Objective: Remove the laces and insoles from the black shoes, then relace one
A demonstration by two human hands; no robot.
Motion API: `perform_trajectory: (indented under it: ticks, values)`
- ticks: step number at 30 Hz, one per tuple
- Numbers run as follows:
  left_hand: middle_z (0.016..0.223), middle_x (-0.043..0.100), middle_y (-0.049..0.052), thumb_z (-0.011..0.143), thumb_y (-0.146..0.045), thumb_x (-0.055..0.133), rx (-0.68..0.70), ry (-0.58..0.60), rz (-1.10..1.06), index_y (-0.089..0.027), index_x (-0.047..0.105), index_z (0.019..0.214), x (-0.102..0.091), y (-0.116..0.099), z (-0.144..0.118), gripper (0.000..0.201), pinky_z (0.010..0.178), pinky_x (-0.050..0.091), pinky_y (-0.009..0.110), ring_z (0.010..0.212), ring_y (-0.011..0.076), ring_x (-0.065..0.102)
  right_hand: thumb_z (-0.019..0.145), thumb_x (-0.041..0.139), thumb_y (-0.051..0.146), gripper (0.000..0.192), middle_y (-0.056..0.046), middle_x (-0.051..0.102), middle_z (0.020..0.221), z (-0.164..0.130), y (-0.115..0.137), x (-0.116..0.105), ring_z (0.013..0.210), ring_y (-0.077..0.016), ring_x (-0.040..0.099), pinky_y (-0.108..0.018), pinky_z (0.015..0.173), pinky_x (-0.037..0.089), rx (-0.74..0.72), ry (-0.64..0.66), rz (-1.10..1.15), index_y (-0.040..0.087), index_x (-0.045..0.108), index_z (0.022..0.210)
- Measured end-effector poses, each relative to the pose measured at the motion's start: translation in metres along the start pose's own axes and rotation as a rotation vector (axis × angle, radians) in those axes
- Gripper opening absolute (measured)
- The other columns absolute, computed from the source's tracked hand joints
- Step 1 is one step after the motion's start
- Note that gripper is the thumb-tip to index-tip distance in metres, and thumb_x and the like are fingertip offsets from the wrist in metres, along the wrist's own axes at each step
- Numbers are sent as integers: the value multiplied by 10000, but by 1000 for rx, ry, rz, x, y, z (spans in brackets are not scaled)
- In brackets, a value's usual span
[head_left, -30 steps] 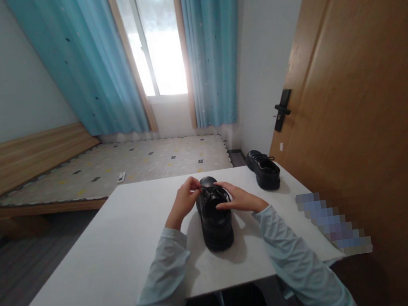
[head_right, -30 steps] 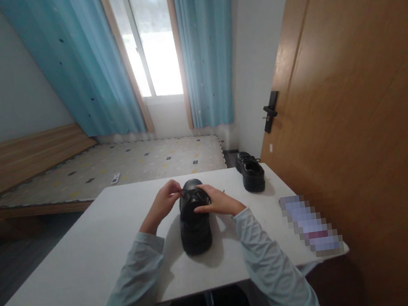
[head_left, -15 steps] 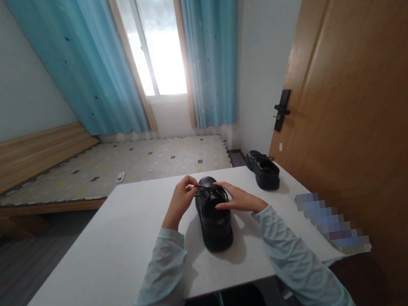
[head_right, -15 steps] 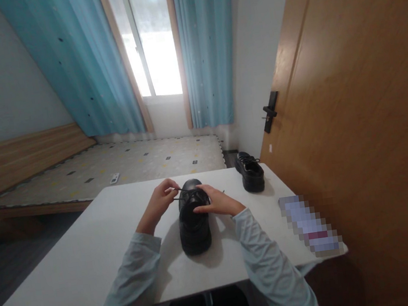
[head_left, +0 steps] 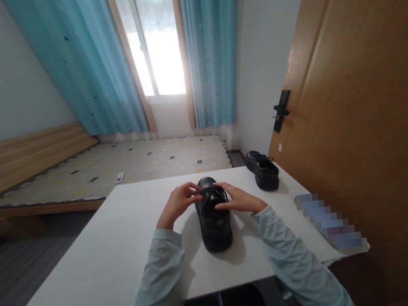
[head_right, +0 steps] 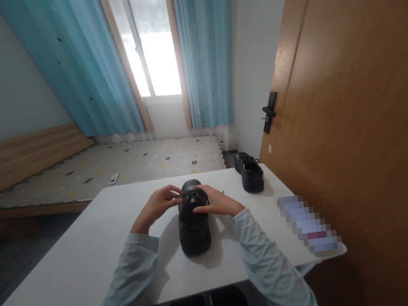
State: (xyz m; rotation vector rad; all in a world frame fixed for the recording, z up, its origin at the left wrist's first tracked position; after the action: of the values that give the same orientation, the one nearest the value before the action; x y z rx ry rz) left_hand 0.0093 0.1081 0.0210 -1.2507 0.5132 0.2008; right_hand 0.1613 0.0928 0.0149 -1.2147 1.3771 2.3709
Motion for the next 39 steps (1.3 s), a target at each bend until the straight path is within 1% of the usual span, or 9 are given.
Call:
perform_trajectory:
  ticks: [5, 9, 12, 16, 20, 26, 29, 33, 39]
  values:
    - [707, 698, 29, 649, -344, 709, 25, -32, 101, -180, 643, 836, -5, 0, 0, 256, 607, 432, 267, 641, 158, 606, 701, 712, 455, 763, -159, 447, 1379, 0, 0, 0, 1279, -287, 432, -489, 1083, 314, -7, 0, 1, 194, 401, 1346]
    - [670, 670, 4, 646, -324, 694, 21, -81, 101, -177, 608, 821, -9, 3, 0, 244, 593, 417, 253, 607, 137, 574, 700, 709, 472, 773, -158, 441, 1385, -1, -1, -1, 1291, -285, 419, -479, 1092, 310, -10, -4, -5, 188, 401, 1350]
    - [641, 630, -16, 633, -286, 670, -7, -137, 90, -176, 579, 805, -15, 6, 0, 224, 590, 421, 252, 597, 130, 558, 705, 703, 474, 784, -171, 430, 1393, -1, -3, 0, 1297, -282, 411, -467, 1098, 306, 8, 6, -12, 162, 392, 1354]
    - [606, 572, -37, 621, -235, 636, -69, -235, 84, -176, 553, 782, -24, 14, 0, 191, 561, 441, 250, 559, 119, 546, 712, 698, 469, 781, -168, 421, 1402, -1, -2, 0, 1303, -276, 405, -464, 1102, 301, 11, 18, -14, 167, 381, 1359]
    - [650, 552, -29, 625, -268, 645, -96, -336, -14, -173, 545, 788, -35, 21, -1, 214, 555, 506, 272, 586, 133, 587, 713, 698, 470, 788, -172, 415, 1406, -2, -2, 0, 1309, -273, 398, -450, 1109, 294, 19, 21, -21, 158, 379, 1363]
    - [753, 554, -3, 588, -326, 712, -107, -476, -148, -159, 554, 810, -50, 29, -6, 320, 580, 567, 307, 663, 156, 629, 710, 701, 471, 783, -166, 427, 1401, -2, -4, 0, 1298, -279, 410, -467, 1102, 295, 10, 8, -20, 172, 386, 1361]
    - [766, 576, 8, 585, -327, 721, -109, -515, -186, -154, 558, 829, -53, 30, -8, 340, 596, 580, 327, 663, 163, 638, 711, 695, 482, 784, -167, 434, 1394, -2, -5, 0, 1292, -275, 417, -457, 1099, 305, -3, -4, -17, 164, 390, 1359]
    - [791, 587, 17, 602, -292, 704, -97, -563, -248, -147, 572, 845, -56, 29, -10, 313, 627, 587, 350, 683, 165, 641, 710, 697, 477, 790, -170, 435, 1393, -2, -6, 2, 1290, -274, 419, -449, 1098, 310, 8, 8, -20, 152, 387, 1360]
    - [800, 575, 10, 607, -229, 684, -97, -565, -510, -133, 559, 834, -51, 21, -13, 276, 695, 587, 358, 704, 137, 624, 707, 702, 465, 791, -174, 427, 1399, -2, -7, 1, 1298, -277, 410, -452, 1104, 301, 23, 9, -13, 147, 388, 1360]
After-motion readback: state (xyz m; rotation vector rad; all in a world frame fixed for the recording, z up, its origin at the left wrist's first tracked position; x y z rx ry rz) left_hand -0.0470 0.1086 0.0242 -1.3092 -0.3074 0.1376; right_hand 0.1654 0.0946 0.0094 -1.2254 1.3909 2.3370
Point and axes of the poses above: each hand's wrist, its own z-axis towards the middle knuckle, its own x-axis out of the palm, y = z × x, the point moved 10 cm from there along z, towards the middle knuckle
